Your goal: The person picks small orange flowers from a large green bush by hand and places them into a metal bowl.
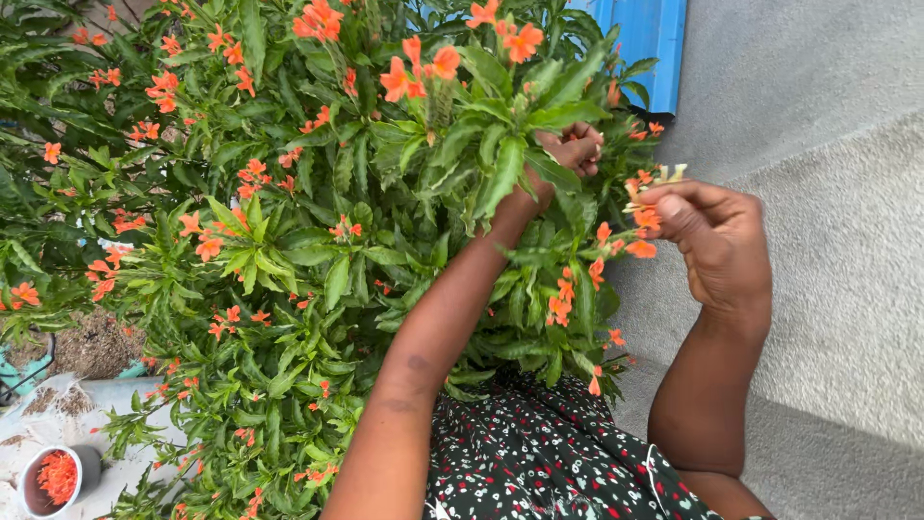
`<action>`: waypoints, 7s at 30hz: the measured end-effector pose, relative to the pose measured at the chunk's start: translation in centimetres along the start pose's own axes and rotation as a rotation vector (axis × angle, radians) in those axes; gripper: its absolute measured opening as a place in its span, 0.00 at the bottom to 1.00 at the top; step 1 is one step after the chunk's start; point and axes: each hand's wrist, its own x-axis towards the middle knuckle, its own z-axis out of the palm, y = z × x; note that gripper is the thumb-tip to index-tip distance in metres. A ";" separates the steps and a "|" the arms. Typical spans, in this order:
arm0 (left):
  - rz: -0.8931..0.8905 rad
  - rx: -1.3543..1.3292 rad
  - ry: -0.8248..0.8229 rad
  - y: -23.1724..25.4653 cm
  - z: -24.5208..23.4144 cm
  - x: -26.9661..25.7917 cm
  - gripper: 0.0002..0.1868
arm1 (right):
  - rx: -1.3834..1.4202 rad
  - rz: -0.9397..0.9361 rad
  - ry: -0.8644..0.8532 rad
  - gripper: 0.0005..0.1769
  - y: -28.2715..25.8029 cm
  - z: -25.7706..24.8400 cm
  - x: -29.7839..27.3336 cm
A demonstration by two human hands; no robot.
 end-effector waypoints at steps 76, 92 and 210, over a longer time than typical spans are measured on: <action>0.220 0.400 0.079 14.5 2.2 -19.2 0.06 | 0.472 -0.039 0.372 0.09 8.6 -1.1 -2.9; 0.249 0.256 -0.049 20.0 4.7 -21.7 0.04 | 0.331 0.279 0.478 0.06 21.9 -5.3 -6.3; 0.432 -0.048 0.432 25.8 -8.6 -32.8 0.11 | 0.226 -0.274 -0.533 0.05 -16.3 22.3 6.9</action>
